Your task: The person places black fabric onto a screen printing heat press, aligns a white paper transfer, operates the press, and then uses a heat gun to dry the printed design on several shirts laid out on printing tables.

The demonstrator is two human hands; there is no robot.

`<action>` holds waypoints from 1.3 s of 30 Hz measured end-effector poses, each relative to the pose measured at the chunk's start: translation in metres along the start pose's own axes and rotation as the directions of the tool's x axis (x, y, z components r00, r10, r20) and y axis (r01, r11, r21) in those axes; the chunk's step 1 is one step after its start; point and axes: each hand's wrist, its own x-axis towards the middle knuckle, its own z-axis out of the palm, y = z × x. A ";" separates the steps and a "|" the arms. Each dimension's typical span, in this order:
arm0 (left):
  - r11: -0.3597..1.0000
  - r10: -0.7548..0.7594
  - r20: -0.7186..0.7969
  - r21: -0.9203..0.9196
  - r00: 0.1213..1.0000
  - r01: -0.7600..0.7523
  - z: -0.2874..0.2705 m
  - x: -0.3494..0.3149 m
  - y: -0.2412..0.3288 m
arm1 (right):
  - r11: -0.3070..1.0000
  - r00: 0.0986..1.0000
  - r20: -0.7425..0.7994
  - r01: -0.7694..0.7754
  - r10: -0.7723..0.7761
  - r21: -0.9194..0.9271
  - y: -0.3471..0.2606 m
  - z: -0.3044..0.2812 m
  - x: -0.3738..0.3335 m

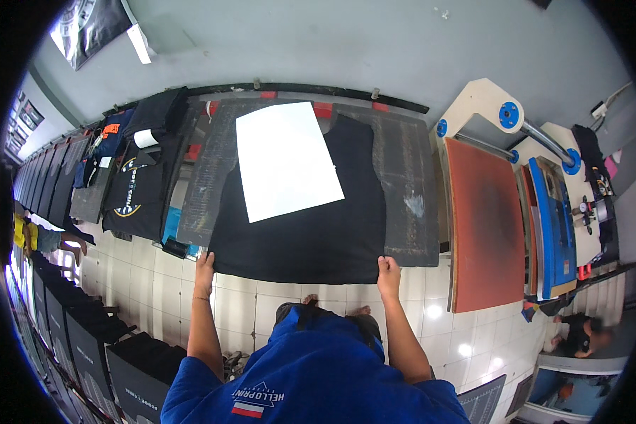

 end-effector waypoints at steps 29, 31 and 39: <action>0.926 -0.225 0.539 -0.141 0.812 0.350 0.240 -0.089 0.062 | 0.714 0.808 0.496 -0.548 0.318 0.436 -0.101 0.037 0.004; 0.905 -0.345 0.734 0.096 0.584 0.414 0.229 -0.110 0.022 | 0.815 0.926 0.307 -0.348 0.220 0.464 -0.084 0.017 0.005; 0.500 0.635 0.168 0.655 0.754 -0.567 0.151 0.034 0.065 | 0.937 0.954 -0.141 -0.218 0.264 0.274 0.032 -0.298 -0.187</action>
